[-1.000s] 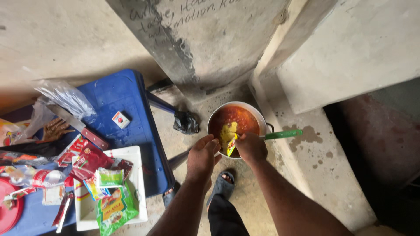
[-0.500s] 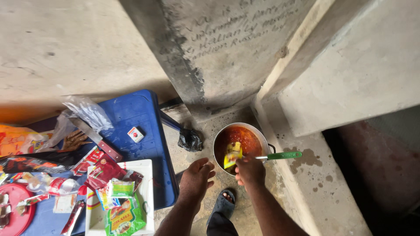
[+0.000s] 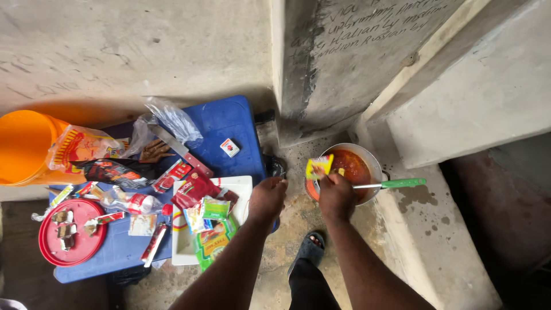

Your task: The person prepares soup by emptying seasoning packets into a pot, stirring the contents with a spoon, and washing rice in a large bowl by hand.

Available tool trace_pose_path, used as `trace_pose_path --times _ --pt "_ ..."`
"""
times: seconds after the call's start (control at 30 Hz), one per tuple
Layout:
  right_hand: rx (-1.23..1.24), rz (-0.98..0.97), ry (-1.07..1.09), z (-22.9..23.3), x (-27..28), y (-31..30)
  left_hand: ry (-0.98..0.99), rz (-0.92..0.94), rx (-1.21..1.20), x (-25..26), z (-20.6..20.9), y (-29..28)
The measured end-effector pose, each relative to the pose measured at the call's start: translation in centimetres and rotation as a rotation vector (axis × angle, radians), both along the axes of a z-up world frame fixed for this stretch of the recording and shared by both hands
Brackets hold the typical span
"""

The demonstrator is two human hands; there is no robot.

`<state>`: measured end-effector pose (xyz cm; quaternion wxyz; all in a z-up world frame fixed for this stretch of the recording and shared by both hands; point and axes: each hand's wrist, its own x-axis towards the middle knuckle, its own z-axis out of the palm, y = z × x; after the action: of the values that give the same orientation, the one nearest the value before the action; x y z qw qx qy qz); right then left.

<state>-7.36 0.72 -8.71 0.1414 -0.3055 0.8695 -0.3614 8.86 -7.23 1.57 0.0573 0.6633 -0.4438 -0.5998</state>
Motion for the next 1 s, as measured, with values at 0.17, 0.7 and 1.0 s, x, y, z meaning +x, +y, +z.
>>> trace_pose_path --times 0.17,0.7,1.0 --pt "-0.258 -0.075 -0.744 8.7 8.2 -2.2 0.223 0.016 -0.175 6.2 2.1 -1.8" --pt "0.277 0.711 -0.769 15.1 38.0 -11.5 0.39 0.239 -0.261 40.8 3.9 -5.6" --pt "0.404 0.847 -0.754 14.6 48.2 -15.7 0.353 0.409 -0.195 51.4 3.8 -6.1"
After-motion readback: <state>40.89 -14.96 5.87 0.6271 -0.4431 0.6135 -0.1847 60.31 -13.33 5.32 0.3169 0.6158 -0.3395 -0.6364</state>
